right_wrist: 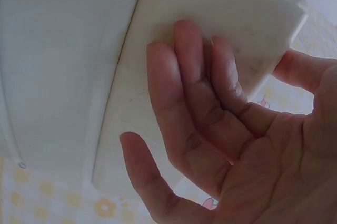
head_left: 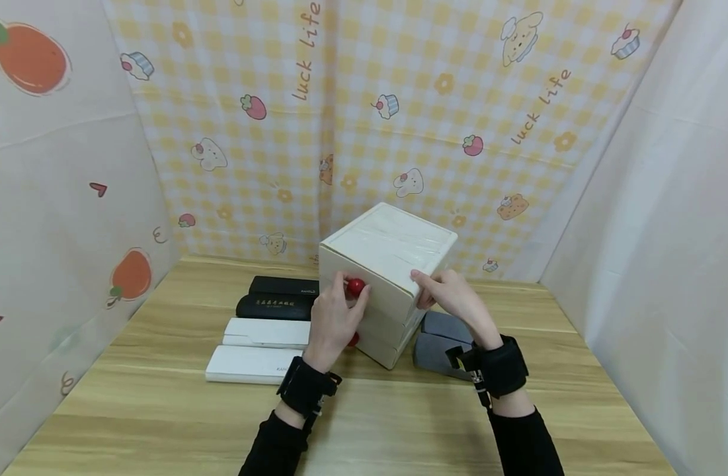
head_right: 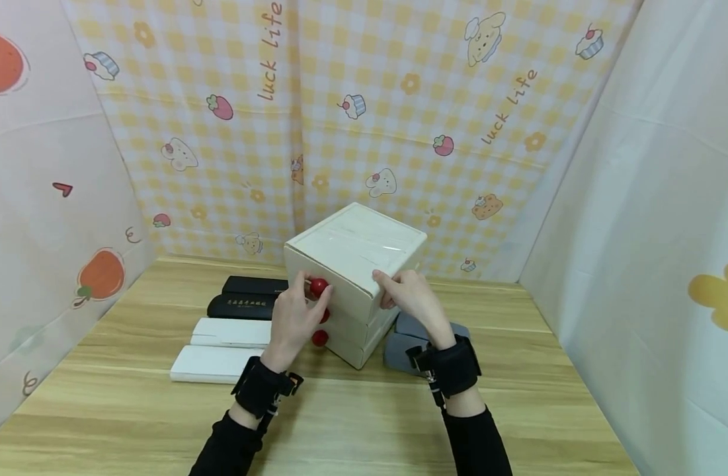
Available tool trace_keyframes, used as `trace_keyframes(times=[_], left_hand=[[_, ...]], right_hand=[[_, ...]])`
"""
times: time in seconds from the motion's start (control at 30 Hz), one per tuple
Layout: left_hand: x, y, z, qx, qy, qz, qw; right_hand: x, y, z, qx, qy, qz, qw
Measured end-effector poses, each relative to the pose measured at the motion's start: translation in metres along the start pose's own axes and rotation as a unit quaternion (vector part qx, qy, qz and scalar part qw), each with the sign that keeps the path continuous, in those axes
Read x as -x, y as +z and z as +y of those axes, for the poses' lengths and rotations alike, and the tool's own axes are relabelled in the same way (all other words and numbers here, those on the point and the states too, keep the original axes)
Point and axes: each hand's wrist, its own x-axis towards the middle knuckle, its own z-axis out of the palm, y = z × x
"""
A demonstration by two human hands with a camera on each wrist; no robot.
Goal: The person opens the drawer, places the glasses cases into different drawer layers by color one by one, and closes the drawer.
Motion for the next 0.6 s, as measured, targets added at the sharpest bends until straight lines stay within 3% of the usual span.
trace_keyframes(times=[0.2,0.6], left_hand=[[0.006,-0.009,0.001,-0.035,0.009,0.011,0.9993],[0.018,-0.038,0.005,-0.119,0.052,0.004,0.9916]], right_hand=[[0.002,0.001,-0.001,-0.003,0.011,0.003,1.000],[0.004,0.002,-0.001,-0.002,0.011,0.008,1.000]])
